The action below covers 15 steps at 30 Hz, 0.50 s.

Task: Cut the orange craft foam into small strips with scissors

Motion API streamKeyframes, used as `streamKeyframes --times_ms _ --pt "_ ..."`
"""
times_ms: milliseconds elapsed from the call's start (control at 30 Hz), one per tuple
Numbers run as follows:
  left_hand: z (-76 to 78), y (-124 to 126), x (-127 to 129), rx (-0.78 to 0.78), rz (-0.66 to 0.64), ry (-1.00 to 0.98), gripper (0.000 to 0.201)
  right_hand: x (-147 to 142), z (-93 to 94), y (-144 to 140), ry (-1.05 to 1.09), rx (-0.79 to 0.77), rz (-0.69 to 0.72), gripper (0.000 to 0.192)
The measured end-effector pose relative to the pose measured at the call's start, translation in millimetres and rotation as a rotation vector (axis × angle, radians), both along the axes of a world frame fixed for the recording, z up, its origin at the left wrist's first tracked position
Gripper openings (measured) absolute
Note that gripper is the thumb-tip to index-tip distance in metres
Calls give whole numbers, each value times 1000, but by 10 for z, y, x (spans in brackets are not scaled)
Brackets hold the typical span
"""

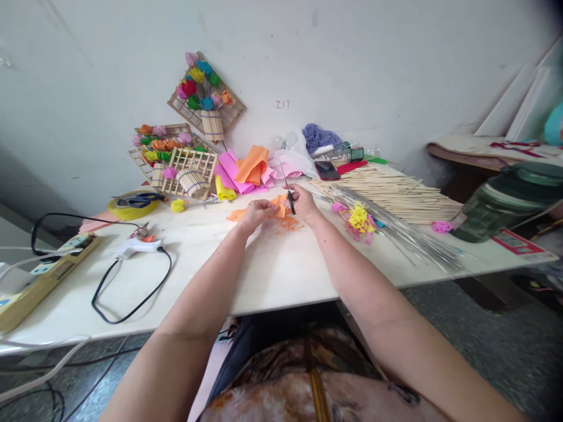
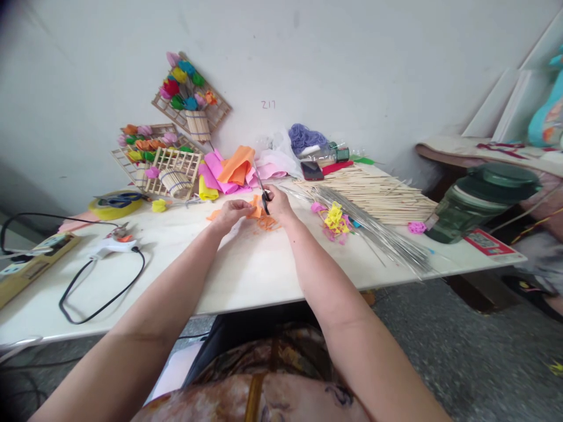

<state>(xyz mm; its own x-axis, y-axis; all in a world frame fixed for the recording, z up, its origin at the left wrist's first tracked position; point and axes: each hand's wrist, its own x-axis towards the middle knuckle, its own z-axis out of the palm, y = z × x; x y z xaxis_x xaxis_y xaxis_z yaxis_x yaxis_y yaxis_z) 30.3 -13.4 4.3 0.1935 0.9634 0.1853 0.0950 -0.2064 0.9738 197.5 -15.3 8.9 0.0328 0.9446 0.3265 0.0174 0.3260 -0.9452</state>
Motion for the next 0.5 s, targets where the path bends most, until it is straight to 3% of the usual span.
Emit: streamKeyframes --times_ms 200,500 --pt "-4 -16 -1 26 91 -172 30 -69 54 -93 118 -139 29 39" --pt "-20 2 3 16 54 -152 42 -150 13 -92 113 -153 48 34"
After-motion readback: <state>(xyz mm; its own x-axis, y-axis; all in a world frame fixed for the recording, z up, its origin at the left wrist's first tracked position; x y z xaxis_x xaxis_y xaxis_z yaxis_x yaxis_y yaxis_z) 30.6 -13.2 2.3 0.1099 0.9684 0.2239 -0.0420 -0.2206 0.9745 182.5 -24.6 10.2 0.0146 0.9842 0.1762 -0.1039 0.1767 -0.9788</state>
